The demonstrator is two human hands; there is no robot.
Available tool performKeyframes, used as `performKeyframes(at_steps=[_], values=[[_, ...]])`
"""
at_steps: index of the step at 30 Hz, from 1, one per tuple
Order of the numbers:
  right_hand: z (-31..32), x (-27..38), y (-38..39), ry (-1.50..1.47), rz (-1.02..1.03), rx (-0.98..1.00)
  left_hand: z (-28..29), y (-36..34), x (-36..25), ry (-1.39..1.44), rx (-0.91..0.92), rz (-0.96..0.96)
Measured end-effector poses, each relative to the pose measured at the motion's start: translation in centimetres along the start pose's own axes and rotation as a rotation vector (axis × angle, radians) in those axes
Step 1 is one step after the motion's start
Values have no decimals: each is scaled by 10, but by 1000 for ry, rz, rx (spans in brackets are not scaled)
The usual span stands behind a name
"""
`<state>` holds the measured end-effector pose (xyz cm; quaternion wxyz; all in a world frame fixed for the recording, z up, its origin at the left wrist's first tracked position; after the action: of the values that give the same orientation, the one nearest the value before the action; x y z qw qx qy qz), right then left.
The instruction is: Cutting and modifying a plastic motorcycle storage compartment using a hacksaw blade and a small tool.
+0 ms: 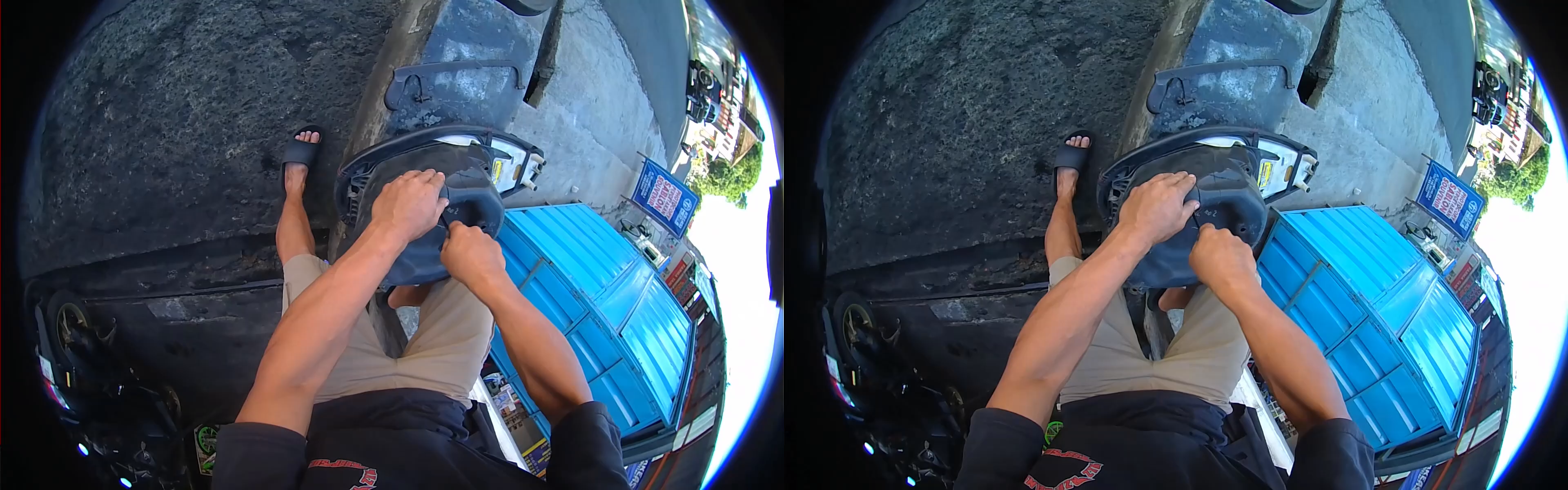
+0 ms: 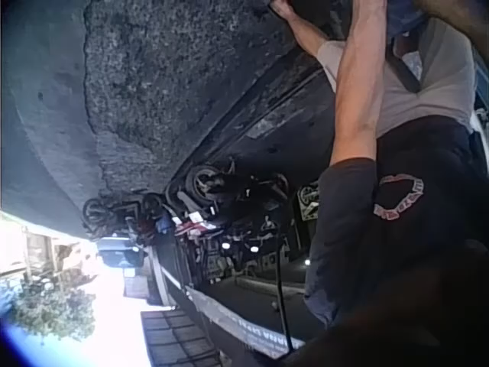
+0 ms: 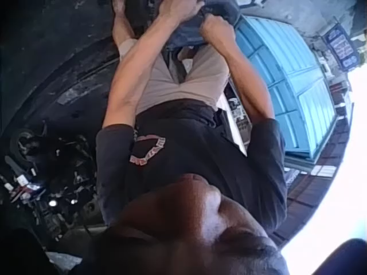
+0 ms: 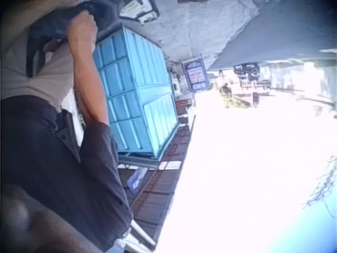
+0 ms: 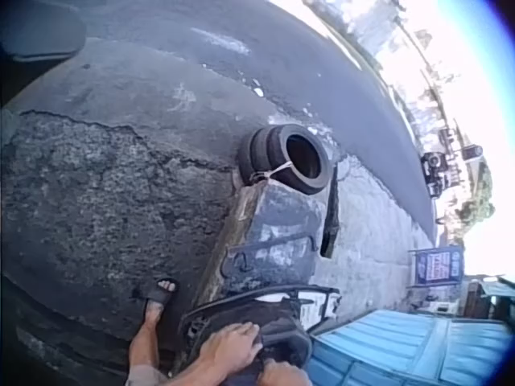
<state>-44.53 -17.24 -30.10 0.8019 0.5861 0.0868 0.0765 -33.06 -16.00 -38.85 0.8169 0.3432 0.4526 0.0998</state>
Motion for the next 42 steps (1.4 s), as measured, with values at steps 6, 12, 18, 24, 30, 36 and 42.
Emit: performKeyframes(at_steps=[6,12,18,24,30,36,42], values=[[2,-8,-23,-11,18,15,-3,-3,-5,24,-27,-36],[-2,-17,-8,-72,-88,-95,1,-7,-5,7,-46,-62],[-8,0,-3,-26,24,-51,0,-3,4,-17,-35,-25],[10,1,19,-11,11,23,5,-2,6,16,-57,-7],[10,1,-14,11,61,10,-5,-4,-3,20,-32,-39],[-14,-13,-31,-51,6,-54,-3,-6,-13,39,1,-68],[-8,-4,-9,-89,-33,-131,11,-8,-6,37,-6,-28]])
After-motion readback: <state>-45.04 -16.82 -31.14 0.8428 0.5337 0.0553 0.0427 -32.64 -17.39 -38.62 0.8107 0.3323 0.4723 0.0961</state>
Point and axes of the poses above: each hand's wrist, its own y-axis away from the middle knuckle, its own z-axis out of the back of the hand, x = y × z, the point moved 3 cm from there along -y, towards the middle knuckle, and after that the axes turned 13 degrees about z, right-handed, at the moved point
